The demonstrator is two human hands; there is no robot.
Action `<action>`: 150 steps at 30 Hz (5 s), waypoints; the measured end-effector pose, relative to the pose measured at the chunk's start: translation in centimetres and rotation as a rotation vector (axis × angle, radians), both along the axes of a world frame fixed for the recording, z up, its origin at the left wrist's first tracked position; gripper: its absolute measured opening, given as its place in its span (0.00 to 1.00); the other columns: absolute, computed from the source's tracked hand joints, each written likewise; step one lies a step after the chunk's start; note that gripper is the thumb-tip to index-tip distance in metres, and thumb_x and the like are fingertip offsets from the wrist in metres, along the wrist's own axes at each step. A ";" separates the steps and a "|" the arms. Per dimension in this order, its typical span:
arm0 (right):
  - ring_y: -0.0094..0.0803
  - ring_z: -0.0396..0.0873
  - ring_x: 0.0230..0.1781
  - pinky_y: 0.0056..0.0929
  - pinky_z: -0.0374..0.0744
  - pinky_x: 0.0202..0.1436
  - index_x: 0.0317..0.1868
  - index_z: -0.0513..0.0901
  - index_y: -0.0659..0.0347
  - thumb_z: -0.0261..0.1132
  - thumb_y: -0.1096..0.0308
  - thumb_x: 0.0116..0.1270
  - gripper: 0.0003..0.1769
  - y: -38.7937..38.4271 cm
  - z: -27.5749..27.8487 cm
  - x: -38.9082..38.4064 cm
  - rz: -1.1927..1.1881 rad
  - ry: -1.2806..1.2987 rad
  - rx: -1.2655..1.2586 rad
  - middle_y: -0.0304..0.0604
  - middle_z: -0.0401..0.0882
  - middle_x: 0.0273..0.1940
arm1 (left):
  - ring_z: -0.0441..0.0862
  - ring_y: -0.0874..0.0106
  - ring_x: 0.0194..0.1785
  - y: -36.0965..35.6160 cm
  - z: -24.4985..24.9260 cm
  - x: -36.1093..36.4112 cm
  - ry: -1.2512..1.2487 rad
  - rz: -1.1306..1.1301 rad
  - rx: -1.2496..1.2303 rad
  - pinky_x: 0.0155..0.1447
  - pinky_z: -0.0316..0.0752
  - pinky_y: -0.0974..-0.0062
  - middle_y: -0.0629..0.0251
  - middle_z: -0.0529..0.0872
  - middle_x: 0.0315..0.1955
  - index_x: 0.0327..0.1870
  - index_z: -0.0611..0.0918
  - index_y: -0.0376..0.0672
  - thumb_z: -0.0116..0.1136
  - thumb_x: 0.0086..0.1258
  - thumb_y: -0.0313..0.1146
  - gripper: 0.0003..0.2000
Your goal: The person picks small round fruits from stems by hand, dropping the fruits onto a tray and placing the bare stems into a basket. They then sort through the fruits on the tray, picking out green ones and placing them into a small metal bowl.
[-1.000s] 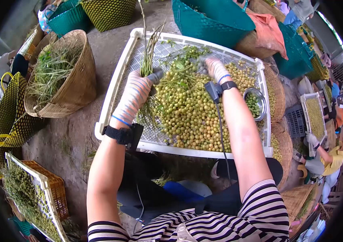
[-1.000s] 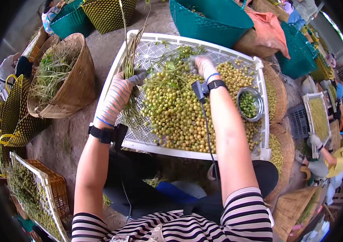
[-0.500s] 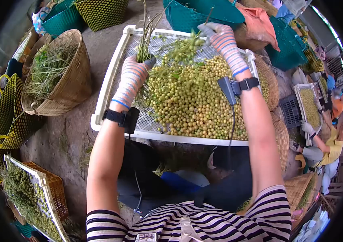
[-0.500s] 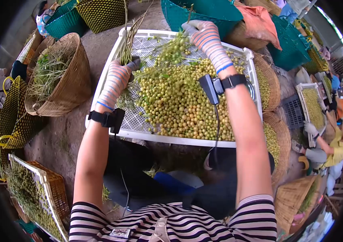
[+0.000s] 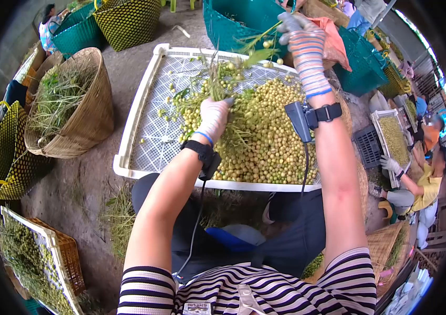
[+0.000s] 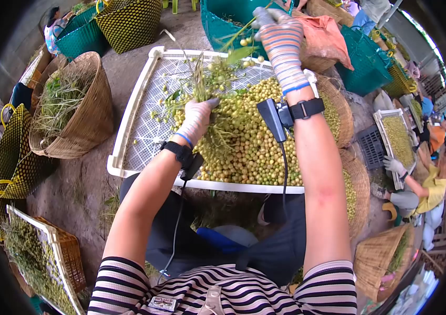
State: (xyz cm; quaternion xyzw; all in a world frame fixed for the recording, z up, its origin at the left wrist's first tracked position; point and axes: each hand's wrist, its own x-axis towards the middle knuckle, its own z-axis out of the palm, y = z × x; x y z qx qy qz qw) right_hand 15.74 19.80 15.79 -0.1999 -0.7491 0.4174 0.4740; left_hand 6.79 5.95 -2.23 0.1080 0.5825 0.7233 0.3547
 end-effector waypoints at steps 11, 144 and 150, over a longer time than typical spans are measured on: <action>0.25 0.75 0.23 0.25 0.74 0.29 0.35 0.84 0.63 0.67 0.53 0.55 0.19 1.9 -2.0 2.8 -0.098 -0.301 0.079 0.42 0.82 0.26 | 0.69 0.79 0.21 -5.1 -0.2 -7.0 0.353 -0.101 -0.140 0.28 0.67 0.78 0.70 0.77 0.19 0.35 0.80 0.33 0.67 0.52 0.32 0.14; 0.27 0.76 0.30 0.25 0.75 0.37 0.49 0.78 0.59 0.58 0.56 0.64 0.19 0.0 -12.4 -2.3 0.637 -0.822 0.182 0.42 0.82 0.32 | 0.72 0.78 0.18 -3.3 8.0 -7.5 0.245 0.050 0.175 0.22 0.66 0.79 0.70 0.78 0.17 0.31 0.78 0.42 0.66 0.54 0.34 0.09; 0.27 0.76 0.35 0.29 0.73 0.42 0.51 0.76 0.59 0.57 0.55 0.65 0.20 -0.3 -15.3 -3.6 0.668 -0.838 0.528 0.44 0.81 0.37 | 0.70 0.76 0.17 -0.4 -0.3 -9.3 -0.263 -0.204 0.366 0.22 0.67 0.78 0.72 0.76 0.17 0.38 0.77 0.42 0.61 0.60 0.36 0.10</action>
